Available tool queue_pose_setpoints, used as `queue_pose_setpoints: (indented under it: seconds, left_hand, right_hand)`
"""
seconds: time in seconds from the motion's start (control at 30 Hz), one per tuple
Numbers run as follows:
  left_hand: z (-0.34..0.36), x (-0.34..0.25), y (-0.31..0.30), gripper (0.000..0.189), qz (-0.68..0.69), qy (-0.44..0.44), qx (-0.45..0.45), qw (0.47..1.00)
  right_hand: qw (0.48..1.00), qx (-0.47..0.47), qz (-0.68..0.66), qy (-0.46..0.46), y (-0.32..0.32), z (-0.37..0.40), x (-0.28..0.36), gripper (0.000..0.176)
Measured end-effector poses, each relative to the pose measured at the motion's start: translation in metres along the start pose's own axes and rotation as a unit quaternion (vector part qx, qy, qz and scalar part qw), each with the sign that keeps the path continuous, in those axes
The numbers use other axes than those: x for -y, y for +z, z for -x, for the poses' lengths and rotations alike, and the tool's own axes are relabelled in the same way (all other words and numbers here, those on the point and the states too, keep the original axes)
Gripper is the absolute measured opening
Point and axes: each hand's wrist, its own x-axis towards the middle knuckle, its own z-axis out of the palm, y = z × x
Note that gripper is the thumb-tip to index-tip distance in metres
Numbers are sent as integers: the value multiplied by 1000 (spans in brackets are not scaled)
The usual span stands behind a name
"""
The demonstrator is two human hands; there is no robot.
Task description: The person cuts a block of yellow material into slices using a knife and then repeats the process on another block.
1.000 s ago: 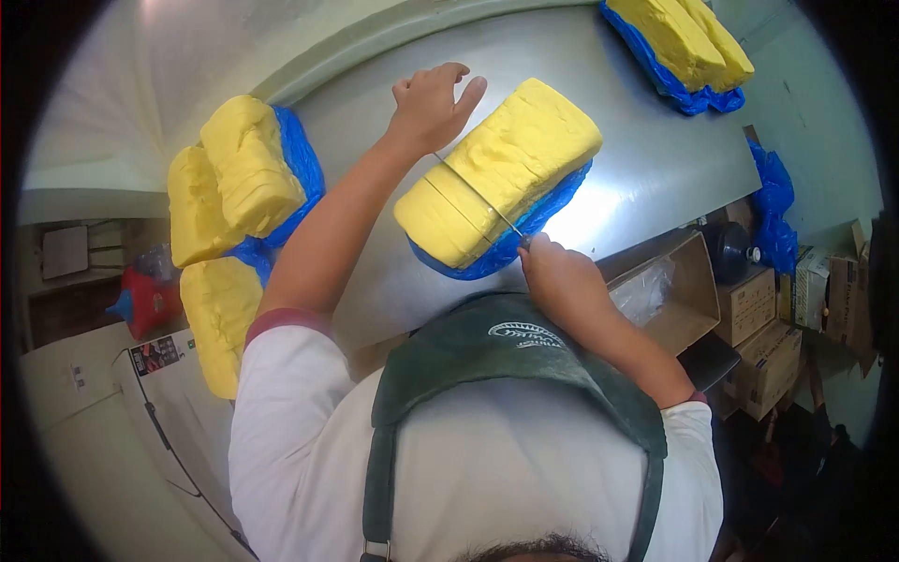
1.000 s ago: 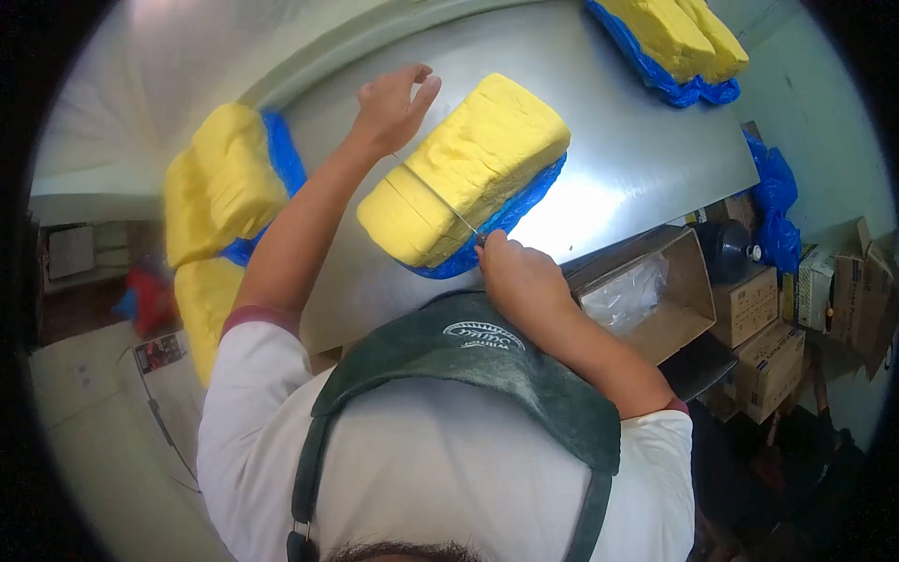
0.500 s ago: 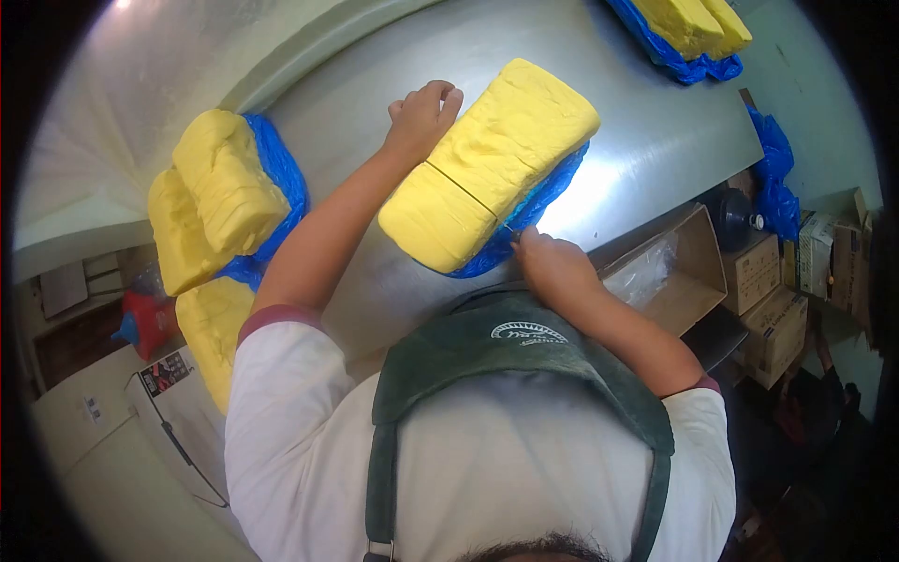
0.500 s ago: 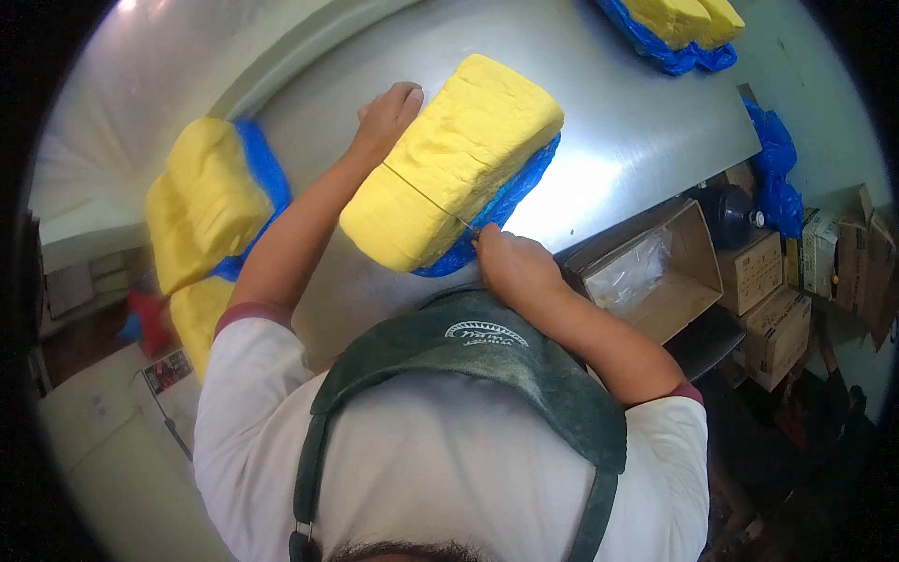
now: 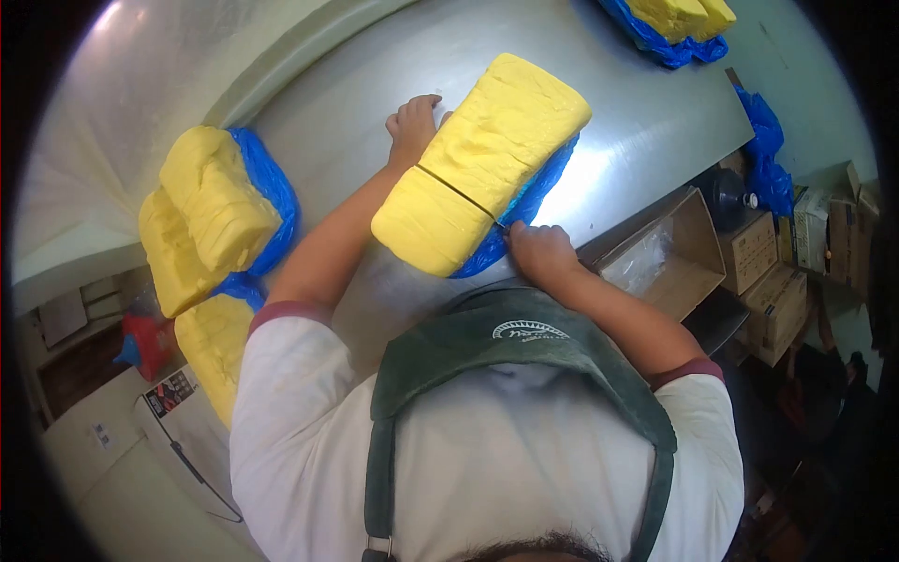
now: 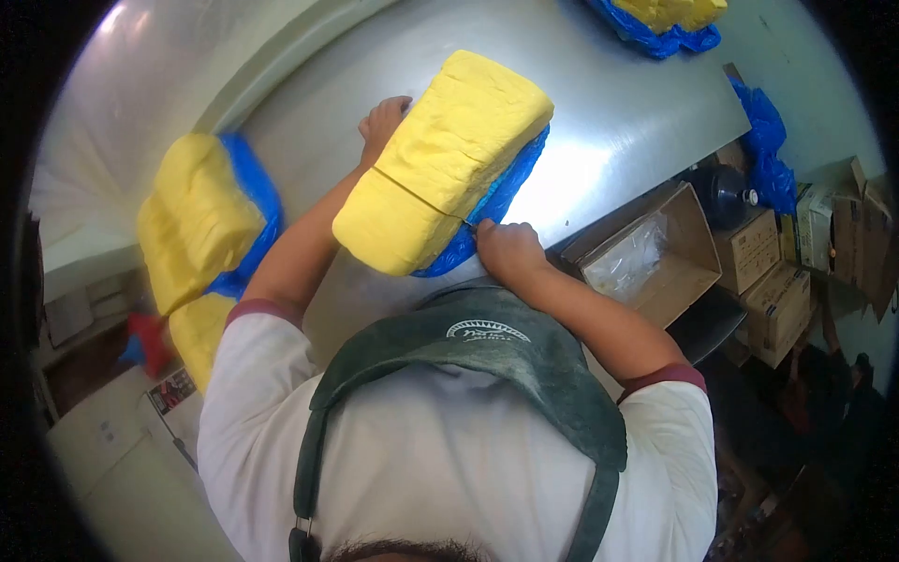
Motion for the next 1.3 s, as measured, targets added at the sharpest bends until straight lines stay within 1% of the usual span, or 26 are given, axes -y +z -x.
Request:
queue_pose_setpoints:
  seconds: [0.03,0.07,0.1,0.13,0.17,0.23,0.27,0.3,0.37,0.4,0.47,0.5,0.53,0.67,0.73,0.77,0.83,0.9,0.93,1.0,1.03,1.1,1.13,1.2,1.23,1.3]
  left_hand:
    - [-3,4,-3,45,-11,5,-7,1000]
    - [-11,10,-9,45,-15,5,-18,1000]
    - [-16,21,-17,47,125,-56,17,990]
    - [-17,25,-33,49,262,-114,55,957]
    - [-20,33,-53,56,269,-119,60,954]
    - [11,-30,-123,61,229,-111,7,967]
    - [29,-66,-148,67,142,-122,25,982]
    - [50,-97,-159,74,55,-134,43,989]
    - [87,-137,-138,94,-114,-131,37,984]
    - [95,-143,-131,94,-115,-135,31,984]
    - [106,-148,-117,106,-166,-131,39,977]
    - [107,-146,-115,108,-173,-119,13,978]
    - [108,-145,-113,108,-174,-121,12,977]
    - [111,-148,-114,109,-189,-119,2,975]
    - [113,-148,-116,110,-199,-121,10,973]
    - [112,-149,-116,109,-198,-120,7,973]
    - [112,-151,-115,108,-197,-121,1,973]
    - [109,-150,-114,105,-200,-121,14,972]
    - [109,-150,-117,105,-199,-121,13,972]
    - [108,-146,-126,100,-134,-118,58,982]
    - [107,-142,-129,100,-131,-121,54,982]
    - [106,-131,-135,99,-30,-109,-16,993]
    - [101,-128,-143,99,-28,-111,-17,993]
    - [81,-127,-164,94,75,-22,-159,984]
    - [68,-130,-174,94,76,-23,-158,984]
    - [40,-131,-191,88,87,73,-256,960]
  right_hand:
    - [998,-34,42,-19,3,-2,-1,25]
    - [998,-42,46,-25,7,-5,-3,25]
    - [996,-56,57,-26,13,-5,-4,26]
    - [995,-69,64,-24,14,-4,-4,27]
    - [995,-74,62,-26,14,-4,-6,27]
    - [997,-74,7,-34,9,-3,-7,29]
    - [996,-78,7,-38,9,-3,-6,29]
    - [996,-86,2,-36,10,-2,-5,29]
    - [994,-97,0,-41,9,0,-7,30]
    - [994,-94,-12,-45,8,1,-8,30]
    - [994,-92,-23,-54,4,3,-9,31]
    - [996,-73,-37,-45,-1,3,-9,32]
    - [997,-51,-51,-35,-6,5,-7,33]
    - [997,-43,-40,-58,-39,6,-2,27]
    - [996,4,-15,-90,-65,10,3,31]
    - [996,4,-14,-90,-88,19,7,31]
    - [990,64,47,-113,-141,45,14,19]
    - [990,68,44,-113,-158,78,-1,17]
    - [992,74,41,-97,-167,96,-12,18]
    - [993,75,43,-74,-187,133,-43,20]
    - [994,72,45,-67,-196,149,-60,23]
    - [991,98,-36,-84,-226,170,-92,26]
    - [991,100,-34,-86,-225,170,-98,26]
    - [981,2,-193,-34,-217,168,-104,24]
    - [982,-35,-187,-14,-206,156,-94,23]
    - [969,-147,-197,-16,-176,125,-66,24]
